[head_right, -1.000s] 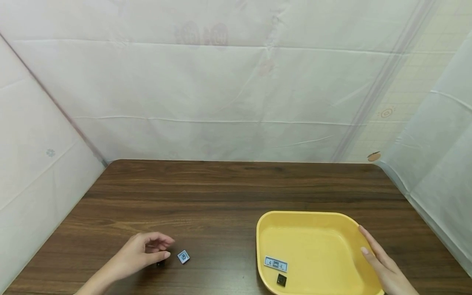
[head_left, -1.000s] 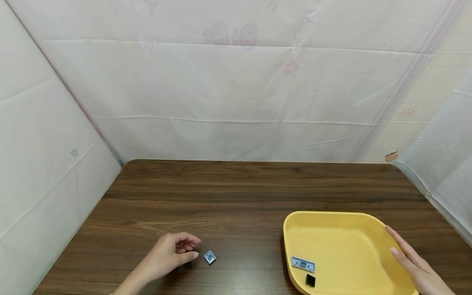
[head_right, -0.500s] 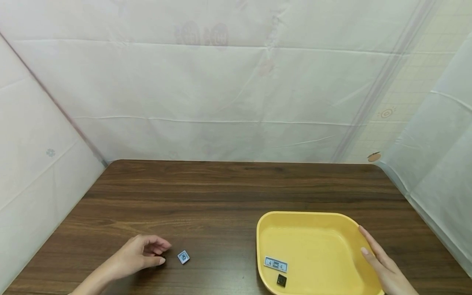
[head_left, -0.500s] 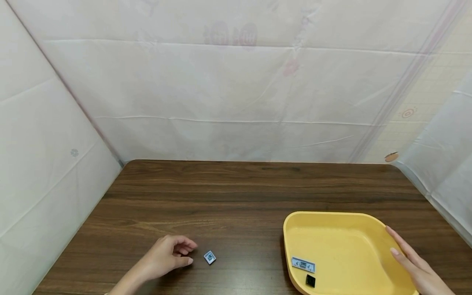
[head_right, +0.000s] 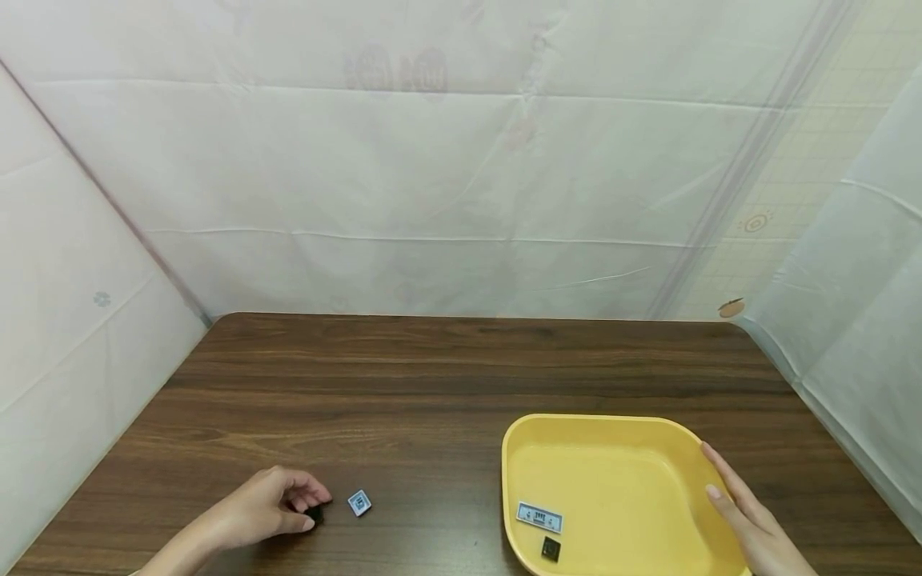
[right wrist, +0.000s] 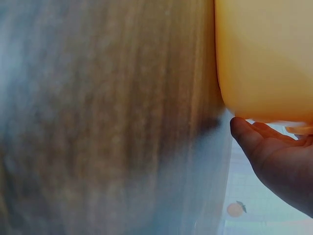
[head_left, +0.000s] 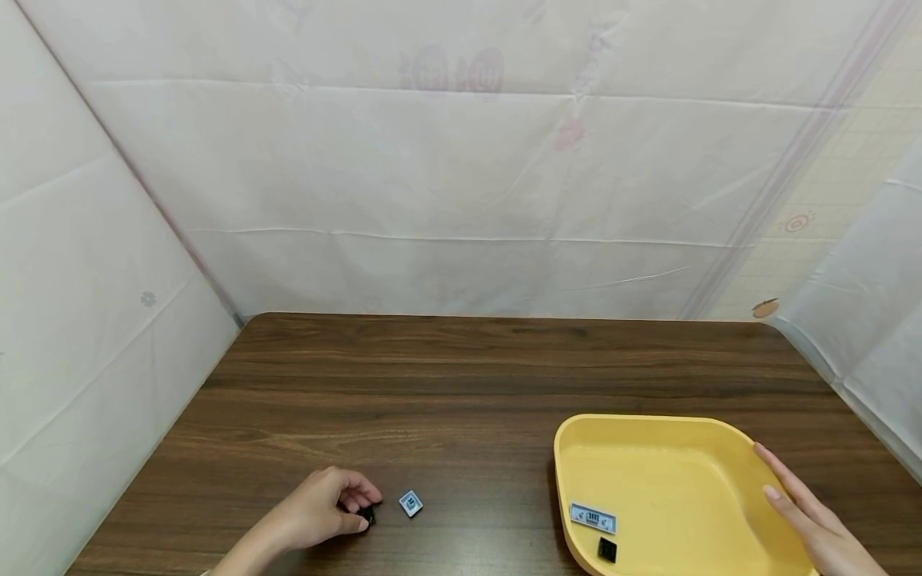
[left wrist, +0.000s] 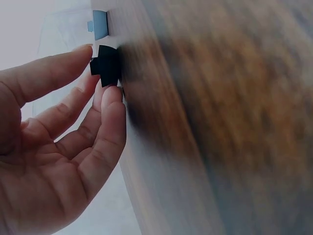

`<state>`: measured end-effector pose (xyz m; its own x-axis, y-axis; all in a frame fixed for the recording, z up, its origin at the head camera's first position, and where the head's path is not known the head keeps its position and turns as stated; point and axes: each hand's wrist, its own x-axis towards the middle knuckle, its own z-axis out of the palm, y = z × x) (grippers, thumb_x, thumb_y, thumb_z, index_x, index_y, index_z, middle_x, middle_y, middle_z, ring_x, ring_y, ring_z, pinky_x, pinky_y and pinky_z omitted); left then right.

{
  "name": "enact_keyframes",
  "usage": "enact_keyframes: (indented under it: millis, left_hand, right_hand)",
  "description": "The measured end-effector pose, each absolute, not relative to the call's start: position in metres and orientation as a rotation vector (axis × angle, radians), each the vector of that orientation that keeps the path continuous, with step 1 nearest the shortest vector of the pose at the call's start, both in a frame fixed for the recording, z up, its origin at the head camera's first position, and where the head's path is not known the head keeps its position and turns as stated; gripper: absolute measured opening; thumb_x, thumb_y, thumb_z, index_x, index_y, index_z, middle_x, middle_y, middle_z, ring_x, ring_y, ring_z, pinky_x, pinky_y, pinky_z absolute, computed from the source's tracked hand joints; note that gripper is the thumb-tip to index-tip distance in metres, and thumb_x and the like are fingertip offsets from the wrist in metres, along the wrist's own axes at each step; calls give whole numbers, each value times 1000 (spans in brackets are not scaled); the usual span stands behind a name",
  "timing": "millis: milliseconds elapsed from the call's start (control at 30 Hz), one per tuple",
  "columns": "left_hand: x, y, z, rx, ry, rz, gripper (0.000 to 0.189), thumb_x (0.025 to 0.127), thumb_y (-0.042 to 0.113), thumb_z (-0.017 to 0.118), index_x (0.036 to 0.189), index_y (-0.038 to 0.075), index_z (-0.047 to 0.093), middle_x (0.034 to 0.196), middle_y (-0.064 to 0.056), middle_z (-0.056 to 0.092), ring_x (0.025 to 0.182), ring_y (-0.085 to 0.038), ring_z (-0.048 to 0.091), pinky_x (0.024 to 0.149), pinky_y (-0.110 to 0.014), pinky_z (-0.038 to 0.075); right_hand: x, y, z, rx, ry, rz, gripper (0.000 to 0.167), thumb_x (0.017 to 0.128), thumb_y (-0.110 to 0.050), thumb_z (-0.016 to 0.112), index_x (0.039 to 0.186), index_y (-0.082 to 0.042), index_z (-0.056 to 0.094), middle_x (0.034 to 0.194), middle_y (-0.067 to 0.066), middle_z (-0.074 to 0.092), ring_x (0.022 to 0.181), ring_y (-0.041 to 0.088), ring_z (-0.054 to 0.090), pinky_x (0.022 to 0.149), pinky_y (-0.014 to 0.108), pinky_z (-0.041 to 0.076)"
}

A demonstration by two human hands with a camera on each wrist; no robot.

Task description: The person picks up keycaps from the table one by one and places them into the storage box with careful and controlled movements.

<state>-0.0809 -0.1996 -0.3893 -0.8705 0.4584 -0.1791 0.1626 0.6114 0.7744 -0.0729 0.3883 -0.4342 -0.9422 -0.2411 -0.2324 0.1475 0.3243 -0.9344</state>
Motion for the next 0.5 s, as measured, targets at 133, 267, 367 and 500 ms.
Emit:
enact_keyframes:
  millis: [133,267,367,500]
  left_hand:
    - [-80,-200,-389,506,2492,1104,19,73,6,73,90,5,66,82,1,60,70,-3,49,61,-20,44]
    - [-79,-201,-389,530,2514,1083,16,73,7,73,87,6,66,78,3,60,67,0,48,58,-20,43]
    - [-79,-201,-389,534,2519,1086,15,73,7,73,86,6,66,76,4,59,66,1,48,57,-20,43]
    - [-79,-202,-387,519,2503,1110,14,75,6,71,88,4,66,77,2,59,67,-1,50,58,-20,45]
  right_hand:
    - [-74,390,-433,-54,2142,-1726,53,102,-23,17,142,-36,-15,138,-25,-12,117,-5,35,87,61,38]
    - [-74,391,-431,-38,2074,-1747,52,102,-24,17,141,-39,-15,138,-22,-11,98,-6,50,75,45,50]
    - [-74,391,-430,-43,2040,-1766,52,102,-24,16,141,-40,-15,138,-21,-10,99,-5,50,75,42,50]
    - [-74,391,-430,-51,2066,-1753,52,102,-24,16,141,-39,-15,138,-22,-10,99,-7,49,75,41,51]
